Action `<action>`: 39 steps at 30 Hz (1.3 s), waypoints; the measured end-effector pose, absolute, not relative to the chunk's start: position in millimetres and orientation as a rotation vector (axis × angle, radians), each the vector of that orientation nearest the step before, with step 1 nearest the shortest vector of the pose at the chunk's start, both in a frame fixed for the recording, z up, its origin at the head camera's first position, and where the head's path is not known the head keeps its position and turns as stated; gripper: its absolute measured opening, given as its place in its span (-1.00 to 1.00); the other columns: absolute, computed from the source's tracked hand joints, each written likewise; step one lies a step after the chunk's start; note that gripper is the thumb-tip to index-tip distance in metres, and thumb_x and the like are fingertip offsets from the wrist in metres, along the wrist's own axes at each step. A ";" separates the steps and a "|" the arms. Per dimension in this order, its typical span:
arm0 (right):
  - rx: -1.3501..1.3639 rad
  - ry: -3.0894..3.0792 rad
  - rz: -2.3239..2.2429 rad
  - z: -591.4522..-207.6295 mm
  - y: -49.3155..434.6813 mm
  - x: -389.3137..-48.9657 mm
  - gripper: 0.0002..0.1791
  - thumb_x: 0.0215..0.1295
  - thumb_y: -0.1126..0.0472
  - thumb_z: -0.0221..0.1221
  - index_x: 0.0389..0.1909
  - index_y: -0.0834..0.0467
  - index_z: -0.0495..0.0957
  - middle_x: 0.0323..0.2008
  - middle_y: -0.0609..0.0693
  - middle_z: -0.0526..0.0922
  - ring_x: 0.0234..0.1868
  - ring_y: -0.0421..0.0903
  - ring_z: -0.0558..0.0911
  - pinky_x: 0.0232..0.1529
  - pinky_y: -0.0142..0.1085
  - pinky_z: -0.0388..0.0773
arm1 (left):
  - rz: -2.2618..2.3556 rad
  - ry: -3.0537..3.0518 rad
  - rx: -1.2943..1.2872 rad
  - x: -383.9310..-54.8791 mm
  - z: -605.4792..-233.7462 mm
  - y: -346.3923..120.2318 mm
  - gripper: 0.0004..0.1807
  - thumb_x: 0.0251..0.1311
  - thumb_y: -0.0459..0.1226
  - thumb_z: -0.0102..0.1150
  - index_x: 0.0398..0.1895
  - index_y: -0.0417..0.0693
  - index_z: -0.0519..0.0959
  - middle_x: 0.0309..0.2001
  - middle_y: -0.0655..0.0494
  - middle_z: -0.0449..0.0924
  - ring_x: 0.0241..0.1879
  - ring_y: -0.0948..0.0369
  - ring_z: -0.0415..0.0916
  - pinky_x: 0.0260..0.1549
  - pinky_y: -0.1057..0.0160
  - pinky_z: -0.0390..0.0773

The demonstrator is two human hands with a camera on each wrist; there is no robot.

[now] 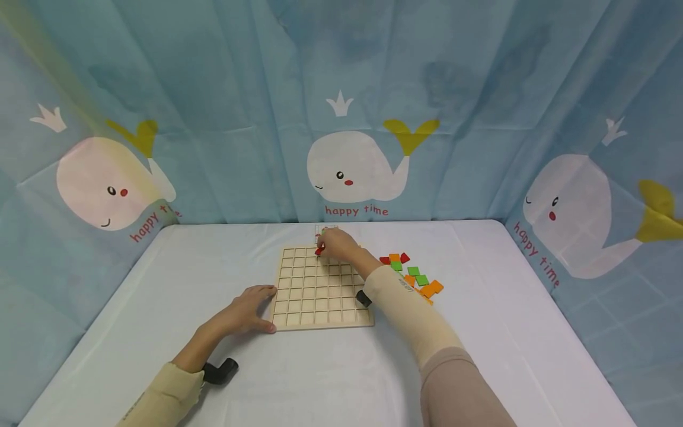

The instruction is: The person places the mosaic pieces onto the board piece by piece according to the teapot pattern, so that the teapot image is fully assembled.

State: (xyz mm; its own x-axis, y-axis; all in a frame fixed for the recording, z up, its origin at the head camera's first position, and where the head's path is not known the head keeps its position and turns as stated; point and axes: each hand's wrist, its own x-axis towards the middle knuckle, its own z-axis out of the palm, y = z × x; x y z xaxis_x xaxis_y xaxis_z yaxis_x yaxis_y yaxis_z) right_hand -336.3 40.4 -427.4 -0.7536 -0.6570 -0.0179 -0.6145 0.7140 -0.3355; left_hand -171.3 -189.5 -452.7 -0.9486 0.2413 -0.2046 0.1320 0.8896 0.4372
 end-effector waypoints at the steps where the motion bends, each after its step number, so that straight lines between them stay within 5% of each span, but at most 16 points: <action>1: -1.039 2.779 -0.469 -427.4 38.5 -335.7 -0.83 0.28 0.24 0.26 -0.17 0.20 0.71 -0.19 0.07 0.74 -0.15 -0.03 0.66 -0.04 -0.19 0.61 | 0.622 2.804 0.281 -171.3 -452.8 -189.6 -0.03 -0.15 -0.12 0.55 0.37 -0.23 0.32 0.42 -0.18 0.26 0.44 -0.17 0.11 0.29 -0.33 0.20; 19: -1.067 2.734 -0.362 -439.3 16.5 -328.0 -0.75 0.29 0.21 0.25 -0.05 0.19 0.68 -0.12 0.07 0.73 -0.12 -0.07 0.67 -0.09 -0.25 0.63 | 0.623 2.792 0.276 -170.5 -451.9 -189.3 -0.03 -0.14 -0.12 0.55 0.38 -0.23 0.30 0.42 -0.18 0.25 0.44 -0.17 0.11 0.28 -0.33 0.20; 28: -1.145 2.737 -0.362 -438.8 13.0 -325.5 -0.86 0.28 0.27 0.23 -0.21 0.16 0.73 -0.25 0.04 0.75 -0.27 -0.09 0.65 -0.24 -0.28 0.58 | 0.627 2.797 0.290 -171.5 -449.3 -190.2 -0.03 -0.13 -0.12 0.54 0.38 -0.24 0.30 0.42 -0.18 0.25 0.44 -0.17 0.11 0.27 -0.34 0.21; 39: -1.158 2.774 -0.385 -443.4 12.7 -324.1 -0.80 0.23 0.40 0.18 -0.26 0.15 0.76 -0.24 0.05 0.74 -0.17 -0.05 0.68 -0.15 -0.24 0.65 | 0.625 2.797 0.292 -173.0 -452.8 -190.8 -0.03 -0.14 -0.12 0.55 0.38 -0.23 0.31 0.42 -0.17 0.25 0.44 -0.17 0.11 0.27 -0.35 0.21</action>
State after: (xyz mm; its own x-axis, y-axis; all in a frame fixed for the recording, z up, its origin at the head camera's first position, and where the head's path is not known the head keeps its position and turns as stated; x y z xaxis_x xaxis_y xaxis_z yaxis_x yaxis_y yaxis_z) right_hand -324.1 12.7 -443.4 -0.7025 -0.7117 -0.0047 -0.6835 0.6764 -0.2745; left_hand -173.0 -190.8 -452.8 -0.9461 0.2495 -0.2066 0.1378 0.8872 0.4403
